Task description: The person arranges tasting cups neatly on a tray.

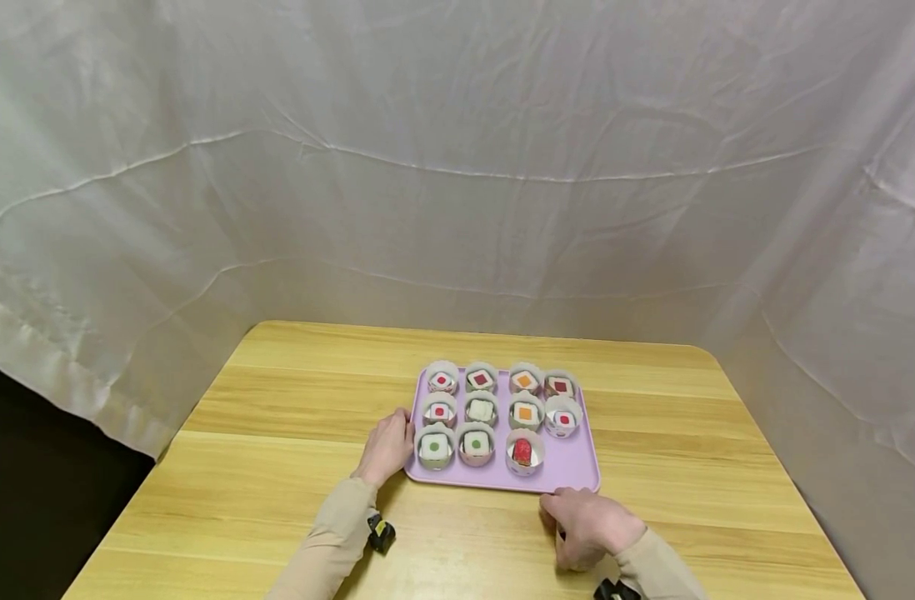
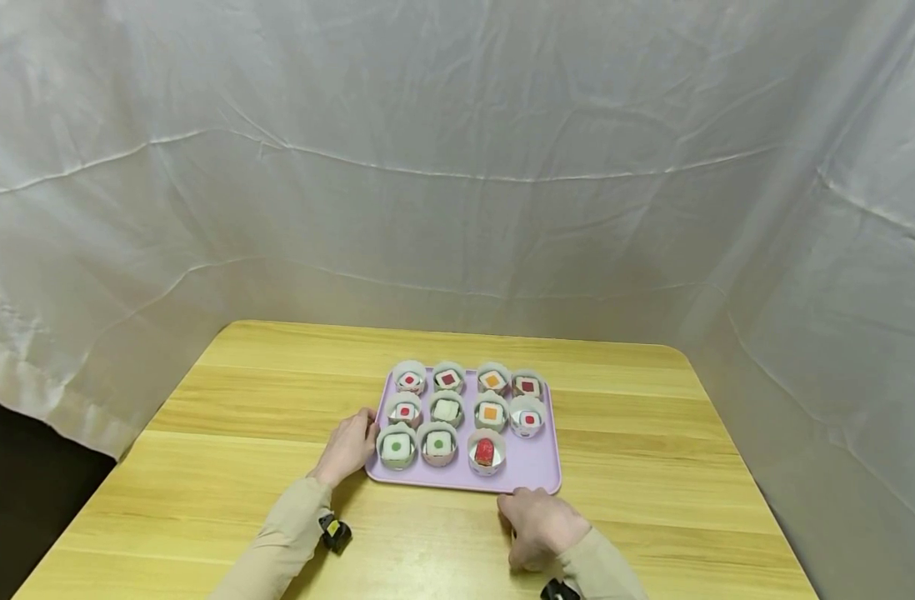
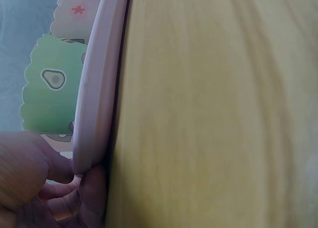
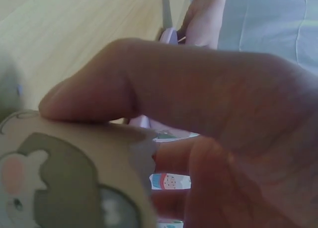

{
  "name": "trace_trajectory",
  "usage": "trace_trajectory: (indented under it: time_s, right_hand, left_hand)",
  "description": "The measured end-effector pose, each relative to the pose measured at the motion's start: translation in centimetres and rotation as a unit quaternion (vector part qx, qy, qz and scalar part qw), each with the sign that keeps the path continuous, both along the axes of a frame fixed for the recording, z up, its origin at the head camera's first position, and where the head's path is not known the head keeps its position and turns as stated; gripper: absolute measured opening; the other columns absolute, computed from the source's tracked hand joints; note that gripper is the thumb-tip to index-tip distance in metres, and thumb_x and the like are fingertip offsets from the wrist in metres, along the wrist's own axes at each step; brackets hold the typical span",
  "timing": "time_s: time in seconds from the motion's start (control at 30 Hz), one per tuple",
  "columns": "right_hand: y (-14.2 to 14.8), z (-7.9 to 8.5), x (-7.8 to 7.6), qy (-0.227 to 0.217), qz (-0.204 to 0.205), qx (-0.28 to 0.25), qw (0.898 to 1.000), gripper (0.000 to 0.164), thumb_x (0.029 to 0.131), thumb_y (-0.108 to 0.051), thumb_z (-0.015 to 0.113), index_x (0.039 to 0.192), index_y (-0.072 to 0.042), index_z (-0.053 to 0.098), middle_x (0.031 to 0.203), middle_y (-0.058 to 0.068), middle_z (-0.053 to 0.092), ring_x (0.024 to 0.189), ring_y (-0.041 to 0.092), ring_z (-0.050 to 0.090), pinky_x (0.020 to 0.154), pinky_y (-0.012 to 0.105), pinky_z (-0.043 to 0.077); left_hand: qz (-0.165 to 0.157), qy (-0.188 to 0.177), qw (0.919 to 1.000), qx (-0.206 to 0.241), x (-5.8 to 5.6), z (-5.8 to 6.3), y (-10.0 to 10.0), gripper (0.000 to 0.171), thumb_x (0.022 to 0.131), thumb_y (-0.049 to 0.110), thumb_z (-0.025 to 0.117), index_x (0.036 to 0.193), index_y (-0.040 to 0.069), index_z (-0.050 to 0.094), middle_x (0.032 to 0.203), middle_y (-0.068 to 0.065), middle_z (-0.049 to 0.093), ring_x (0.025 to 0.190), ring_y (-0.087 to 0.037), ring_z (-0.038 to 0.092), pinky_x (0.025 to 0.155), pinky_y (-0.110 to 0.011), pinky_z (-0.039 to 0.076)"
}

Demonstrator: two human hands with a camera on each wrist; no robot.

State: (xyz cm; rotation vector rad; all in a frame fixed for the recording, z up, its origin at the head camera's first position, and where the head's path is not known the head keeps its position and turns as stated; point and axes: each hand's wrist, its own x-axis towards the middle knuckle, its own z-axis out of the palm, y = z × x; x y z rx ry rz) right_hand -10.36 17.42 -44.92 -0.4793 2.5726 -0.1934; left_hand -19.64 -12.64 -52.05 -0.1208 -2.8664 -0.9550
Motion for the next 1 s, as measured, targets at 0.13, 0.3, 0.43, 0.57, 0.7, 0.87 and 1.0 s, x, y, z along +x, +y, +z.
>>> trace_trajectory:
  time_s: [0.13, 0.3, 0.43, 0.57, 0.7, 0.87, 1.0]
  right_hand:
    - [0.2, 0.2, 0.0, -0.001, -0.007, -0.015, 1.0, 0.041, 0.058, -0.014, 0.084, 0.083, -0.025, 0.053, 0.082, -0.006, 0.051, 0.076, 0.016, 0.049, 0.065, 0.033, 0.046]
    - [0.8, 0.4, -0.3, 0.005, 0.006, -0.044, 0.999, 0.042, 0.059, -0.014, 0.083, 0.087, -0.023, 0.053, 0.083, -0.006, 0.051, 0.075, 0.015, 0.049, 0.064, 0.031, 0.045]
    - [1.4, 0.7, -0.6, 0.019, 0.026, -0.073, 0.997, 0.042, 0.059, -0.013, 0.081, 0.089, -0.021, 0.054, 0.082, -0.005, 0.051, 0.073, 0.014, 0.047, 0.062, 0.029, 0.042]
    - [1.8, 1.0, -0.8, 0.03, 0.037, -0.096, 0.994, 0.043, 0.058, -0.013, 0.08, 0.092, -0.02, 0.055, 0.084, -0.006, 0.052, 0.072, 0.012, 0.047, 0.061, 0.027, 0.042]
    - [2.2, 1.1, -1.1, 0.039, 0.046, -0.111, 0.992, 0.043, 0.059, -0.011, 0.078, 0.096, -0.018, 0.056, 0.086, -0.005, 0.053, 0.074, 0.011, 0.048, 0.061, 0.025, 0.043]
    - [2.7, 1.2, -1.3, 0.069, 0.064, -0.122, 0.988, 0.042, 0.061, -0.01, 0.075, 0.099, -0.014, 0.058, 0.088, -0.004, 0.056, 0.072, 0.008, 0.048, 0.06, 0.023, 0.043]
    - [2.8, 1.5, -1.4, 0.083, 0.065, -0.126, 0.986, 0.042, 0.062, -0.011, 0.075, 0.1, -0.013, 0.058, 0.085, -0.005, 0.053, 0.069, 0.008, 0.046, 0.058, 0.022, 0.041]
  left_hand:
    - [-0.001, 0.0, 1.0, -0.001, 0.0, 0.0, 0.0, 0.016, 0.099, 0.009, 0.057, 0.108, -0.002, 0.064, 0.097, -0.02, 0.071, 0.087, -0.035, 0.069, 0.077, -0.049, 0.055]
    - [-0.004, -0.001, 1.0, -0.004, -0.1, -0.2, 0.0, 0.015, 0.099, 0.009, 0.057, 0.107, -0.002, 0.064, 0.095, -0.019, 0.071, 0.086, -0.034, 0.069, 0.076, -0.048, 0.055]
    - [-0.005, 0.0, 1.0, -0.004, 0.0, -0.1, 0.0, 0.015, 0.099, 0.009, 0.057, 0.107, -0.002, 0.064, 0.095, -0.019, 0.07, 0.086, -0.034, 0.069, 0.076, -0.048, 0.055]
    - [-0.004, 0.006, 1.0, 0.001, 0.1, 0.0, 0.0, 0.016, 0.098, 0.008, 0.057, 0.107, -0.004, 0.063, 0.095, -0.02, 0.07, 0.085, -0.036, 0.068, 0.076, -0.05, 0.055]
    - [-0.006, 0.014, 0.9999, -0.001, 0.1, 0.0, 0.0, 0.015, 0.097, 0.007, 0.057, 0.106, -0.004, 0.063, 0.093, -0.02, 0.07, 0.083, -0.035, 0.068, 0.074, -0.049, 0.055]
    - [-0.004, -0.001, 1.0, -0.001, 0.1, 0.1, 0.0, 0.016, 0.098, 0.008, 0.057, 0.108, -0.003, 0.063, 0.095, -0.02, 0.07, 0.086, -0.035, 0.068, 0.077, -0.049, 0.055]
    - [-0.003, -0.005, 1.0, -0.002, 0.0, 0.1, 0.0, 0.016, 0.099, 0.009, 0.057, 0.107, -0.002, 0.064, 0.095, -0.018, 0.07, 0.086, -0.034, 0.069, 0.076, -0.048, 0.055]
